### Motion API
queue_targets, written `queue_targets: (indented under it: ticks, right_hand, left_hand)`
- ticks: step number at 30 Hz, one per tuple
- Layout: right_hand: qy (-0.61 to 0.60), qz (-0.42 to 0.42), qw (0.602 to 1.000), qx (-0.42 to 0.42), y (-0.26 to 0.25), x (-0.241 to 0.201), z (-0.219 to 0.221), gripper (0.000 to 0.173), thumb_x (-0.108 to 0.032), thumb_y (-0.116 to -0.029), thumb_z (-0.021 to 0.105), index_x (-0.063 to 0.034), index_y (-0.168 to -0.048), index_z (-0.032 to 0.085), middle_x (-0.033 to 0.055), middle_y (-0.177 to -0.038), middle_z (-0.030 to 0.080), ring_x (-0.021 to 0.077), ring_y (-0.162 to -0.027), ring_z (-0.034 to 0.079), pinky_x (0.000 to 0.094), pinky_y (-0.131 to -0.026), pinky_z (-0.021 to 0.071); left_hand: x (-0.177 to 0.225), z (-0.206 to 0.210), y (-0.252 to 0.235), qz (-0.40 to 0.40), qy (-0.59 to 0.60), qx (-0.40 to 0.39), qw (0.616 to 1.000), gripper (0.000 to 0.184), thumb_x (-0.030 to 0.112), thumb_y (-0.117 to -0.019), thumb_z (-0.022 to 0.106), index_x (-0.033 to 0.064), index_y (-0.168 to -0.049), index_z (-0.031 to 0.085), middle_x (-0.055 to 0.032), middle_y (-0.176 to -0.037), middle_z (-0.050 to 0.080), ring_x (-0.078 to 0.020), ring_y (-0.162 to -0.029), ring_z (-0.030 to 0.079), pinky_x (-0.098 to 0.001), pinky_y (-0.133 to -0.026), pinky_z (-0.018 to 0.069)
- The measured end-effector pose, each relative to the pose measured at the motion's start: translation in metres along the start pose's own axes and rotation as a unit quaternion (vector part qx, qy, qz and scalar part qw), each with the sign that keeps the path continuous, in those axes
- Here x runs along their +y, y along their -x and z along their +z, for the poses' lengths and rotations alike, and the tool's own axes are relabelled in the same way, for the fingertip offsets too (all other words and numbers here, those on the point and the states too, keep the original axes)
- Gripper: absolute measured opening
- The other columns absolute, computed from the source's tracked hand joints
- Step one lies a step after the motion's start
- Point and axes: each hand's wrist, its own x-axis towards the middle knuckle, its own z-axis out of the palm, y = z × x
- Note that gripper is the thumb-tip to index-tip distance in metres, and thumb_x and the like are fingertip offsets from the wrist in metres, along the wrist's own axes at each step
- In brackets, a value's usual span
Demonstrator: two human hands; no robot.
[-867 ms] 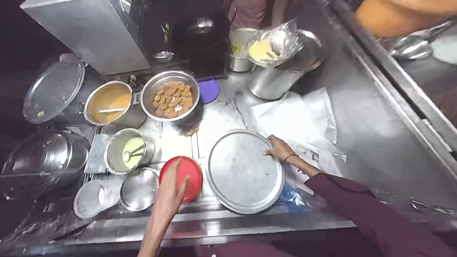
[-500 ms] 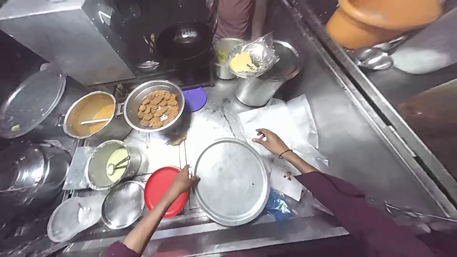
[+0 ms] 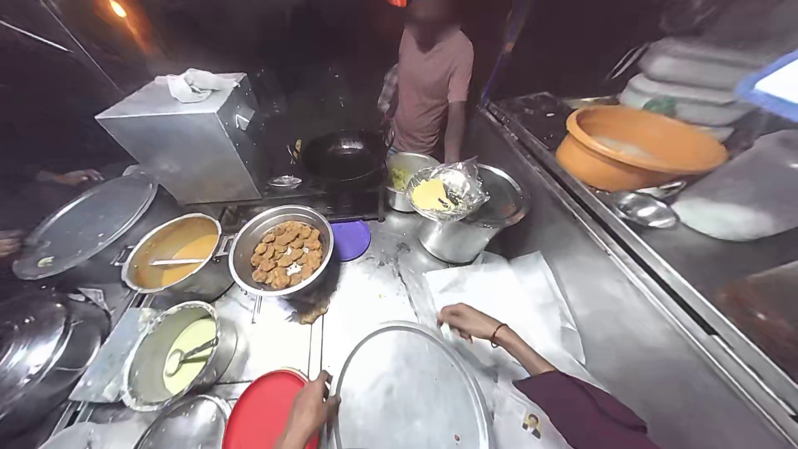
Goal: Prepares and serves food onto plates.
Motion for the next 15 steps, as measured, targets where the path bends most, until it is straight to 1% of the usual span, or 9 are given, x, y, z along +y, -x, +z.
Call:
queue_targets:
  ticks: [1,2,4,6,8,10,13,14,15]
  right_hand:
    - [-0.113,-0.033,0.991,0.068,-0.001,-0.003,-0.01,0.038,-0.036,-0.1082,0.046,-0.0071,-0.122,0.067,0.0035,-0.072,0.061,0.0134,-0.054,0.055,0.0332,-0.053,0.0516]
    - [-0.198,-0.058,0.97,0.129,-0.002,-0.01,-0.023,0.041,-0.034,-0.1081,0.041,-0.0073,-0.131,0.062,0.0054,-0.082,0.066,0.0152,-0.06,0.06,0.0353,-0.056,0.0546]
    - [-0.306,-0.066,0.921,0.233,-0.008,-0.034,-0.057,0.053,-0.045,-0.1099,0.034,-0.0119,-0.148,0.047,0.0133,-0.11,0.072,0.0255,-0.08,0.071,0.044,-0.068,0.0599]
    - [-0.365,-0.06,0.871,0.323,-0.02,-0.059,-0.091,0.066,-0.06,-0.107,0.034,-0.0151,-0.156,0.035,0.0153,-0.123,0.071,0.0304,-0.089,0.073,0.0475,-0.071,0.0611]
    - [-0.402,-0.047,0.827,0.389,-0.036,-0.08,-0.123,0.076,-0.068,-0.1027,0.036,-0.0135,-0.156,0.034,0.0185,-0.128,0.067,0.032,-0.091,0.071,0.0489,-0.072,0.059]
    - [-0.424,-0.029,0.792,0.439,-0.052,-0.1,-0.146,0.078,-0.067,-0.102,0.041,-0.0075,-0.152,0.039,0.0241,-0.128,0.059,0.0351,-0.093,0.066,0.0517,-0.075,0.0574]
    - [-0.382,0.001,0.765,0.519,-0.068,-0.115,-0.157,0.071,-0.063,-0.1018,0.046,-0.0023,-0.138,0.051,0.0203,-0.11,0.063,0.0284,-0.08,0.065,0.0471,-0.069,0.057]
    - [-0.362,0.005,0.763,0.536,-0.071,-0.113,-0.15,0.065,-0.058,-0.1021,0.048,-0.0035,-0.138,0.051,0.0176,-0.109,0.064,0.0256,-0.081,0.066,0.046,-0.07,0.0575]
    - [-0.341,0.009,0.77,0.539,-0.068,-0.11,-0.138,0.062,-0.053,-0.1026,0.048,-0.006,-0.143,0.047,0.0161,-0.116,0.064,0.0245,-0.088,0.066,0.0462,-0.076,0.0576]
  left_hand:
    - [0.0,0.001,0.002,0.003,-0.004,0.005,1.0,0.052,0.046,-0.0921,0.068,0.015,-0.133,0.06,-0.0089,-0.1,0.075,-0.0298,-0.092,0.072,-0.057,-0.084,0.0572]
    - [0.002,0.003,0.003,0.004,-0.01,0.01,1.0,0.054,0.048,-0.0915,0.068,0.0146,-0.133,0.06,-0.0095,-0.098,0.075,-0.0304,-0.091,0.072,-0.0572,-0.083,0.0574]
    - [0.006,0.006,0.006,0.0,-0.013,0.01,1.0,0.055,0.047,-0.0916,0.068,0.013,-0.133,0.059,-0.0115,-0.097,0.074,-0.0324,-0.091,0.072,-0.0583,-0.082,0.0573]
    - [0.006,0.008,0.006,-0.004,-0.009,0.005,1.0,0.052,0.044,-0.0919,0.068,0.0123,-0.132,0.059,-0.0128,-0.096,0.073,-0.0337,-0.091,0.072,-0.0586,-0.082,0.0569]
    - [0.003,0.006,0.004,-0.002,0.004,0.006,1.0,0.048,0.04,-0.0917,0.069,0.0112,-0.13,0.06,-0.0137,-0.096,0.073,-0.034,-0.091,0.071,-0.0587,-0.082,0.0565]
    - [-0.002,0.004,-0.001,0.009,0.013,0.017,1.0,0.047,0.037,-0.0913,0.071,0.01,-0.129,0.061,-0.0143,-0.097,0.073,-0.0338,-0.092,0.071,-0.0583,-0.084,0.0562]
    - [0.006,0.0,0.003,0.019,0.004,0.034,0.999,0.045,0.036,-0.0938,0.069,0.0056,-0.127,0.063,-0.0184,-0.102,0.072,-0.0365,-0.098,0.07,-0.0583,-0.088,0.0554]
    - [0.009,0.001,0.011,0.028,-0.003,0.038,0.999,0.042,0.034,-0.0957,0.067,0.0029,-0.124,0.064,-0.0199,-0.103,0.071,-0.0376,-0.099,0.07,-0.0581,-0.088,0.0551]
    - [0.012,0.002,0.019,0.032,-0.004,0.035,0.999,0.04,0.031,-0.0975,0.064,0.0001,-0.122,0.064,-0.022,-0.105,0.07,-0.0393,-0.101,0.069,-0.0589,-0.089,0.0542]
